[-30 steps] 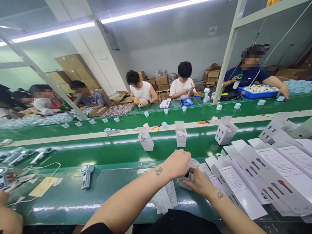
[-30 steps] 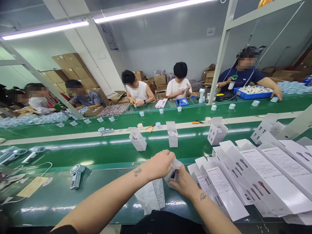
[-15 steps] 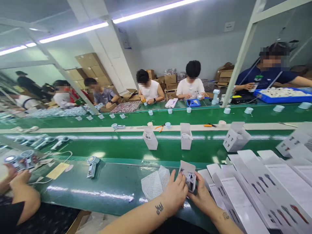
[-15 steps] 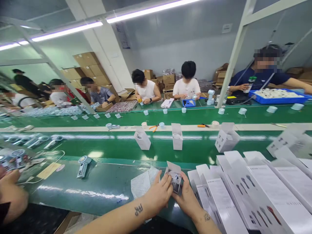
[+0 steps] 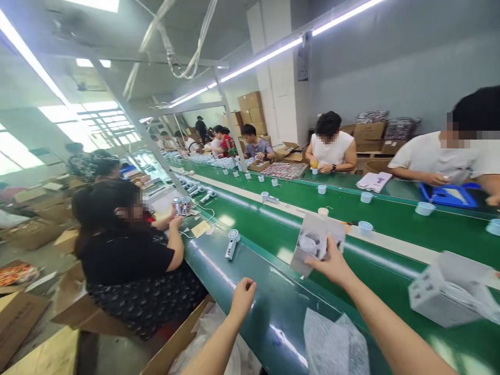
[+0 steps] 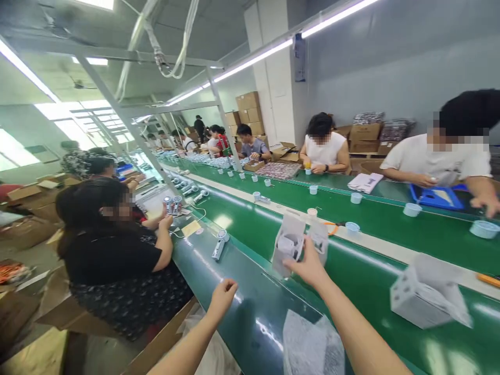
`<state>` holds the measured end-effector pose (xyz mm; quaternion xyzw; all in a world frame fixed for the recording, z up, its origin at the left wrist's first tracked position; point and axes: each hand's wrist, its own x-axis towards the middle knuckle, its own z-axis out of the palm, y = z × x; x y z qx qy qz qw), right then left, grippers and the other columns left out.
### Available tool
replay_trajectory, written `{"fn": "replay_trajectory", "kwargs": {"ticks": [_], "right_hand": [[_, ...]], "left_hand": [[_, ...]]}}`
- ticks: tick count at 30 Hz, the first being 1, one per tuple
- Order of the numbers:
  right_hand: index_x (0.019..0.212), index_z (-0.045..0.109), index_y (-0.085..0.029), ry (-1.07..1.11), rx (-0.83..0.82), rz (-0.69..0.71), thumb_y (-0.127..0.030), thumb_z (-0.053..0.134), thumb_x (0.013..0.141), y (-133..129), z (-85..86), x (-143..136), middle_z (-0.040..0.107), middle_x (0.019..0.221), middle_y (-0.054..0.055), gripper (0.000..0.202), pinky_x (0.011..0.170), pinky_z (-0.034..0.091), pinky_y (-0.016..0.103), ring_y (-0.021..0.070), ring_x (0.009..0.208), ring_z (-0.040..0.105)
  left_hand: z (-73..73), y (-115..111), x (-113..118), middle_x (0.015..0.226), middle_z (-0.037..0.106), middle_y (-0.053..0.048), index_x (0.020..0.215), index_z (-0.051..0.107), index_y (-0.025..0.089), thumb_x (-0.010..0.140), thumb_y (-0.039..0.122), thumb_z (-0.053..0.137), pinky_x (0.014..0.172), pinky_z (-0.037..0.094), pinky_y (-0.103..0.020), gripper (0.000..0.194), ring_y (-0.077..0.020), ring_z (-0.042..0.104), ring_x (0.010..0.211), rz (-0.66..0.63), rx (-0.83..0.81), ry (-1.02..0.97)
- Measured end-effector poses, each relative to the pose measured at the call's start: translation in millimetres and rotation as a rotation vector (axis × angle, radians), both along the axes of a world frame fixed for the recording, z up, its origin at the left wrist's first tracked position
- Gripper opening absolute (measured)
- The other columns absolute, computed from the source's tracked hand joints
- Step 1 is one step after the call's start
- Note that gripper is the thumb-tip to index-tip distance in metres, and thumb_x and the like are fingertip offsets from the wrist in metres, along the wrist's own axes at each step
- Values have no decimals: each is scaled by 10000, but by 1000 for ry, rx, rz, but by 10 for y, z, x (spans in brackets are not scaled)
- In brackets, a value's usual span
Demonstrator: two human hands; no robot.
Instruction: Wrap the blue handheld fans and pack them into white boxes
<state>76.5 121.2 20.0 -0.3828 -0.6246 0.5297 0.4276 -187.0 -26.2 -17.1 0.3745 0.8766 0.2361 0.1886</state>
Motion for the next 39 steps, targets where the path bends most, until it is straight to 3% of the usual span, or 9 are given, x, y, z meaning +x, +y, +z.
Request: {"fn": "replay_trajectory", "kwargs": {"ticks": [7, 14, 18, 22, 27, 30, 33, 37, 39], "right_hand": [[1238, 297, -182, -2, -162, -74, -215, 675, 526, 1099, -644, -1606, 485, 1269, 172, 807, 888, 447, 446, 261, 1050, 566], [1294, 336, -217, -73, -211, -87, -222, 779, 420, 1272, -743, -1682, 458, 1324, 133, 980, 1024, 322, 486, 299, 1193, 470], [1222, 407, -169, -49, -426, -117, -466, 740, 581, 759, -643, -1481, 517, 1225, 195, 781, 907, 427, 519, 314, 1095, 552], [906, 575, -156, 117, -695, 62, -573, 589, 744, -173, -607, -1342, 664, 872, 120, 448, 662, 531, 399, 247, 782, 666], [879, 553, -189, 338, -763, -127, -447, 722, 681, -744, -521, -642, 632, 704, -20, 367, 610, 485, 227, 126, 649, 606], [900, 545, -209, 493, -811, -262, -429, 770, 637, -873, -454, 144, 642, 735, -26, 411, 592, 502, 231, 112, 606, 594], [868, 566, -210, 705, -947, -366, -327, 834, 578, -1162, -394, 860, 652, 715, -16, 412, 593, 546, 271, 127, 583, 610], [828, 634, -160, 906, -1209, -382, -340, 857, 540, -1821, -382, 1326, 673, 731, 32, 407, 586, 559, 238, 132, 629, 637], [843, 656, -150, 1019, -1321, -297, -387, 866, 502, -2175, -406, 1350, 681, 775, 43, 466, 572, 546, 205, 123, 652, 639]], "left_hand": [[-159, 575, -1446, 1174, 547, -284, 1094, 514, 15, 769, 316, 557, 932, 387, -397, 444, -355, 509, 1157, 267, -120, 125], [-373, 858, -1889, 937, 646, -200, 846, 552, 116, 760, 314, 543, 842, 438, -405, 216, -350, 602, 997, 221, -148, 8], [-391, 705, -1367, 708, 607, -73, 750, 477, 176, 857, 450, 348, 651, 481, -311, 321, -235, 641, 736, 177, -34, -112], [-423, 275, -224, 646, 518, -9, 802, 455, 184, 815, 563, 373, 513, 447, -269, 388, -164, 551, 573, -12, 137, -483], [-624, -442, 977, 989, 565, -83, 1058, 464, 187, 760, 438, 587, 739, 492, -292, 409, -180, 565, 864, -543, -23, -491], [-885, -792, 1249, 1142, 510, -127, 1106, 488, 193, 599, 451, 760, 869, 464, -382, 630, -259, 514, 1036, -1021, -281, -324], [-1022, -925, 1332, 1180, 503, -131, 1024, 562, 209, 653, 463, 719, 904, 423, -475, 477, -322, 457, 1107, -1302, -386, -51], [-772, -728, 1406, 967, 591, -66, 887, 577, 172, 812, 225, 524, 884, 440, -357, 106, -205, 531, 962, -1080, -304, -133], [-539, -557, 1482, 928, 595, -35, 1038, 531, 178, 797, 108, 440, 797, 475, -291, 267, -149, 557, 850, -830, -248, -342]]}}
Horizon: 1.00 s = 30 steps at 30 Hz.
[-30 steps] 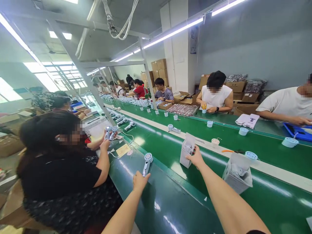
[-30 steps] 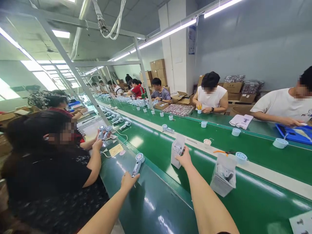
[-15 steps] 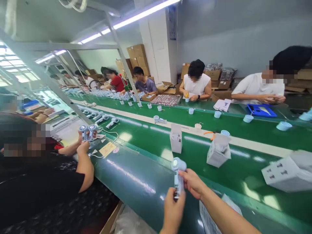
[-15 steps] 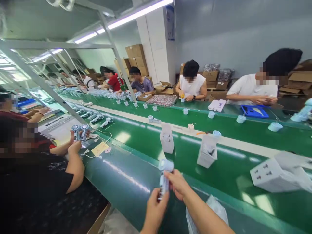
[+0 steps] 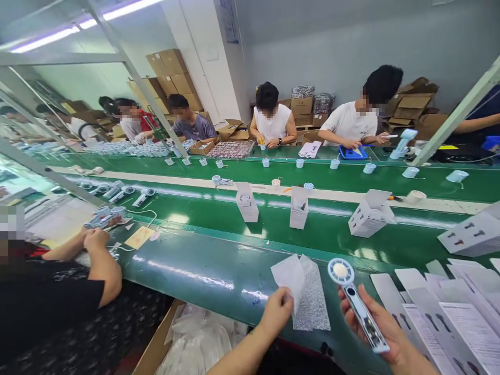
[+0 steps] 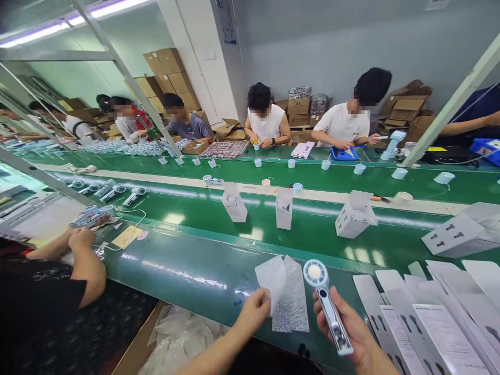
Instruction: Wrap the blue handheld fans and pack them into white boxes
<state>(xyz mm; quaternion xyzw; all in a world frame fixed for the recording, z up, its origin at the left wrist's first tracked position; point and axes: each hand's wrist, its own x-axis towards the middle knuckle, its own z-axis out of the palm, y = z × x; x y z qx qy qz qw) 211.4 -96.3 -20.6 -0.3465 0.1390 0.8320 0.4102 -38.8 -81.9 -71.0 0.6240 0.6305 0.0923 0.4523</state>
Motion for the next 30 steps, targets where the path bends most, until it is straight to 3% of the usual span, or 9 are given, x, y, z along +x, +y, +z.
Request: {"fn": "replay_trajectory", "kwargs": {"ticks": [3, 7, 11, 14, 17, 20, 22, 25, 30], "right_hand": [[913, 655, -159, 59, 53, 81, -405, 860, 512, -411, -23, -124, 691, 802, 52, 513, 601, 535, 207, 121, 649, 641], [1046, 612, -219, -173, 376, 97, -393, 815, 598, -560, 66, -333, 678, 779, 9, 522, 668, 514, 262, 122, 594, 618], [971, 630, -183, -372, 683, 129, -396, 821, 548, -381, 159, -303, 683, 926, 51, 510, 828, 465, 327, 201, 825, 637], [1000, 598, -193, -489, 646, 136, -372, 808, 582, -256, 142, -55, 686, 943, 61, 501, 820, 463, 342, 216, 877, 636], [980, 572, -200, -593, 597, 137, -372, 795, 607, -243, 167, 267, 681, 905, 45, 467, 772, 468, 308, 194, 837, 631], [952, 580, -195, -484, 683, 263, -353, 806, 582, -327, 287, 434, 654, 996, 48, 462, 774, 454, 287, 187, 876, 610], [986, 573, -205, -350, 719, 297, -366, 815, 546, -388, 360, 402, 614, 1096, 55, 527, 769, 458, 303, 190, 858, 610], [1071, 495, -250, -302, 658, 191, -366, 812, 535, -416, 360, 248, 566, 1169, 53, 633, 756, 468, 343, 173, 771, 614], [1156, 425, -255, -362, 622, 138, -302, 809, 502, -339, 188, 181, 589, 1081, 58, 759, 756, 468, 340, 223, 904, 605]], "left_hand": [[328, 182, 209, 1001, 587, -14, 1265, 368, 219, 732, 35, 405, 701, 493, -233, 565, -105, 563, 776, 218, -45, -258], [591, 185, 588, 912, 590, -38, 900, 597, 163, 757, 140, 469, 797, 474, -265, 193, -136, 550, 843, 145, 181, -131], [699, 140, 767, 992, 591, -72, 754, 621, 161, 712, 189, 542, 839, 445, -301, 94, -189, 524, 957, 55, 294, -41], [771, 227, 684, 779, 604, -34, 640, 596, 153, 682, 188, 552, 752, 424, -263, 70, -168, 538, 820, -4, 261, -76], [858, 379, 578, 597, 519, 7, 626, 560, 140, 735, 233, 472, 590, 369, -224, 168, -122, 486, 610, 72, 207, -44], [949, 476, 639, 568, 497, 28, 707, 583, 141, 721, 259, 488, 545, 321, -211, 153, -107, 446, 554, 95, 214, -9], [1008, 476, 768, 576, 513, 26, 700, 598, 146, 695, 259, 520, 558, 313, -212, 137, -108, 443, 573, -6, 227, -15], [1090, 423, 942, 608, 539, 5, 637, 603, 135, 680, 241, 523, 582, 324, -212, 140, -112, 447, 616, -168, 159, -151], [1183, 409, 941, 614, 524, 7, 710, 622, 108, 728, 273, 511, 564, 337, -202, 199, -94, 429, 585, -135, -104, -432]]}}
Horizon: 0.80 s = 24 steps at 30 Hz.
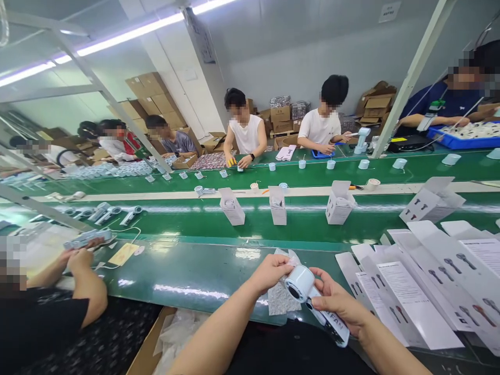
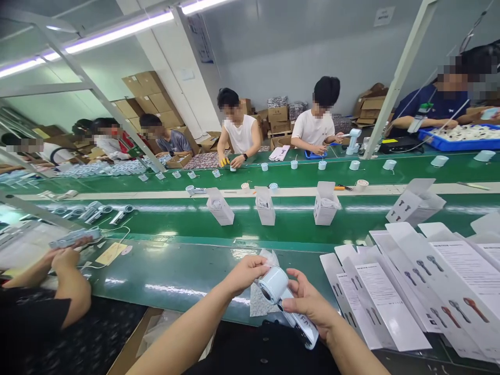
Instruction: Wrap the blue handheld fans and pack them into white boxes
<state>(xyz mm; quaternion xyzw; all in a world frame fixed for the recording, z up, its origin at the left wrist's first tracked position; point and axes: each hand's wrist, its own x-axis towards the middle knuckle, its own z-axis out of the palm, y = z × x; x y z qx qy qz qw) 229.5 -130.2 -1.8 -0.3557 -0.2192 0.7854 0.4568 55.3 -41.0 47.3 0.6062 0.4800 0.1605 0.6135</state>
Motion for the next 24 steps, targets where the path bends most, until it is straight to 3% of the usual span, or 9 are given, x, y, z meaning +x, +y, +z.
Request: {"fn": "replay_trajectory", "kwargs": {"ticks": [4, 6, 9, 11, 13, 16, 19, 22, 24], "right_hand": [[1094, 503, -222, -377, 46, 120, -223, 767, 527, 46, -43, 60, 569, 937, 11, 626, 619, 447, 258, 149, 722, 566], [1014, 510, -220, -533, 27, 100, -210, 735, 556, 57, -21, 60, 534, 833, -27, 511, 573, 419, 234, 112, 629, 513], [828, 492, -200, -578, -8, -13, -262, 717, 584, 63, 25, 51, 547, 801, -30, 338, 617, 418, 227, 113, 665, 525], [810, 497, -197, -537, -55, -25, -313, 716, 595, 60, 43, 59, 583, 791, -21, 328, 613, 416, 238, 123, 649, 540], [852, 523, -197, -494, -103, -10, -352, 710, 610, 55, 44, 69, 611, 754, -16, 343, 576, 405, 247, 128, 597, 540], [854, 552, -188, -473, -131, -64, -362, 718, 602, 45, 7, 56, 640, 779, 0, 348, 596, 414, 253, 144, 636, 573], [841, 563, -185, -473, -167, -136, -363, 727, 593, 24, -94, 5, 652, 806, 7, 346, 605, 427, 258, 153, 657, 592], [845, 556, -180, -383, -236, -238, -354, 757, 572, -10, -213, -49, 653, 765, 11, 381, 605, 450, 268, 157, 630, 600], [915, 557, -176, -253, -294, -289, -338, 780, 562, -33, -247, -72, 657, 740, 11, 448, 622, 468, 272, 160, 633, 612]], "left_hand": [[28, 10, 66, 584, 492, 15, 659, 594, 127, 815, 302, 463, 565, 336, -207, 269, -97, 433, 587, -116, 284, 271], [31, -27, 144, 629, 525, 2, 706, 611, 144, 860, 319, 438, 606, 360, -221, 290, -114, 465, 635, -276, 544, 394], [6, -100, 164, 756, 568, -33, 876, 623, 170, 880, 280, 426, 693, 402, -268, 225, -155, 497, 735, -555, 951, 469], [-52, -127, 76, 805, 565, -55, 984, 591, 164, 885, 229, 402, 706, 420, -295, 223, -170, 496, 751, -591, 1134, 498], [-156, -126, -53, 811, 551, -68, 1022, 560, 147, 896, 174, 356, 699, 436, -307, 241, -175, 497, 747, -526, 1243, 526], [-364, -111, -194, 795, 534, -72, 935, 547, 147, 907, 139, 311, 675, 456, -311, 237, -180, 518, 730, -427, 1239, 607], [-522, -150, -189, 830, 574, -72, 947, 514, 152, 867, 120, 368, 642, 466, -289, 170, -177, 567, 717, -286, 943, 721], [-546, -247, -96, 772, 616, -50, 1011, 482, 150, 837, 103, 379, 611, 459, -270, 208, -179, 605, 694, -216, 698, 703], [-506, -306, -30, 758, 624, -56, 977, 492, 157, 842, 116, 359, 627, 460, -284, 194, -190, 611, 708, -299, 798, 604]]}}
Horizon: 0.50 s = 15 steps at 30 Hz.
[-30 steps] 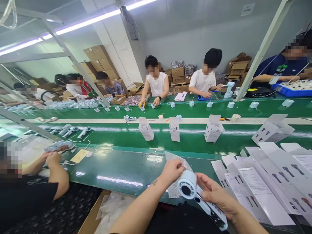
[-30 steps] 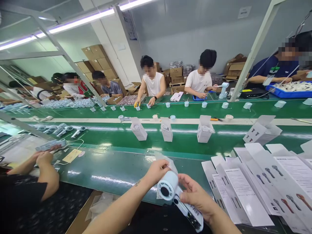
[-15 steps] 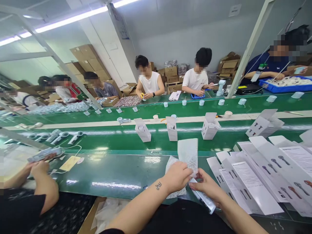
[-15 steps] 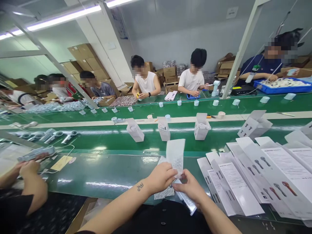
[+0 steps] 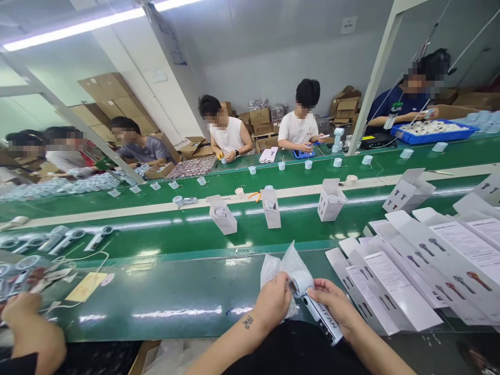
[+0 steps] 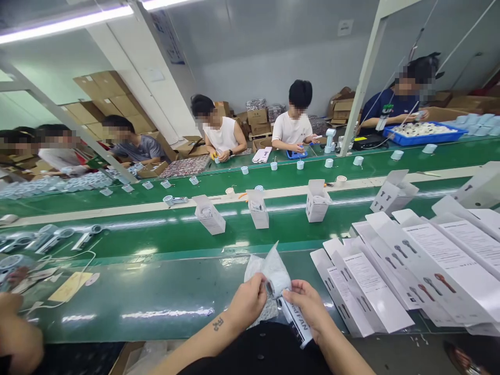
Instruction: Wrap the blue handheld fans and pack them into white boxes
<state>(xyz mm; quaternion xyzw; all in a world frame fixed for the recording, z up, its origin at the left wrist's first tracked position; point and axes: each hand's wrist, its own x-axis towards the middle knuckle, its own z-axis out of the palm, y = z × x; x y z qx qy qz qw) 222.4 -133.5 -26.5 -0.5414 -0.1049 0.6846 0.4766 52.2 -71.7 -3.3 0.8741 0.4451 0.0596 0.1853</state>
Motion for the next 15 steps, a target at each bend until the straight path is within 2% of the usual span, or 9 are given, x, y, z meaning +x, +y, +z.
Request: {"fn": "replay_trajectory", "kwargs": {"ticks": [3, 5, 7, 9, 11, 13, 15], "right_hand": [[986, 560, -175, 181, -30, -5, -334, 774, 594, -20, 48, -15, 645, 672, -2, 474, 561, 466, 258, 151, 576, 603], [868, 574, -165, 209, -81, -32, -338, 748, 624, -26, 102, -19, 615, 605, -7, 345, 514, 461, 249, 142, 521, 582], [755, 546, -172, 168, -168, -118, -292, 700, 668, -32, 127, -31, 600, 587, -8, 214, 535, 486, 235, 125, 519, 583], [716, 515, -182, 92, -239, -196, -185, 639, 690, -44, 111, -58, 582, 576, -24, 127, 580, 502, 205, 93, 520, 581], [711, 506, -185, 25, -250, -215, -107, 589, 690, -65, 76, -86, 557, 560, -39, 116, 587, 499, 187, 71, 499, 562], [691, 504, -185, -48, -245, -185, -124, 575, 710, -95, 62, -79, 514, 514, -44, 96, 499, 465, 198, 78, 437, 511], [670, 505, -191, -138, -200, -157, -195, 593, 738, -128, 99, -13, 495, 497, -40, 111, 446, 412, 208, 91, 418, 474]], "left_hand": [[60, -39, 69, 781, 612, -82, 936, 510, 156, 847, 164, 359, 647, 458, -319, 176, -211, 592, 723, -333, 211, -106], [70, -43, 88, 800, 601, -92, 973, 509, 150, 848, 174, 355, 669, 458, -331, 200, -218, 581, 750, -431, 242, -150], [66, -50, 94, 837, 600, -89, 1044, 480, 147, 830, 142, 359, 691, 455, -314, 246, -202, 578, 774, -397, 120, -173], [68, -56, 110, 797, 591, -48, 1082, 441, 155, 793, 108, 381, 639, 429, -263, 299, -164, 566, 715, -286, -104, -197], [90, -36, 154, 711, 550, 11, 1090, 414, 166, 758, 91, 403, 562, 372, -228, 341, -127, 522, 617, -142, -315, -239], [125, 30, 221, 636, 487, 52, 1070, 422, 167, 715, 74, 426, 533, 318, -219, 367, -109, 469, 568, -24, -436, -259], [162, 133, 286, 592, 448, 67, 1006, 464, 161, 659, 49, 441, 540, 289, -219, 365, -104, 439, 564, 29, -501, -232]]}}
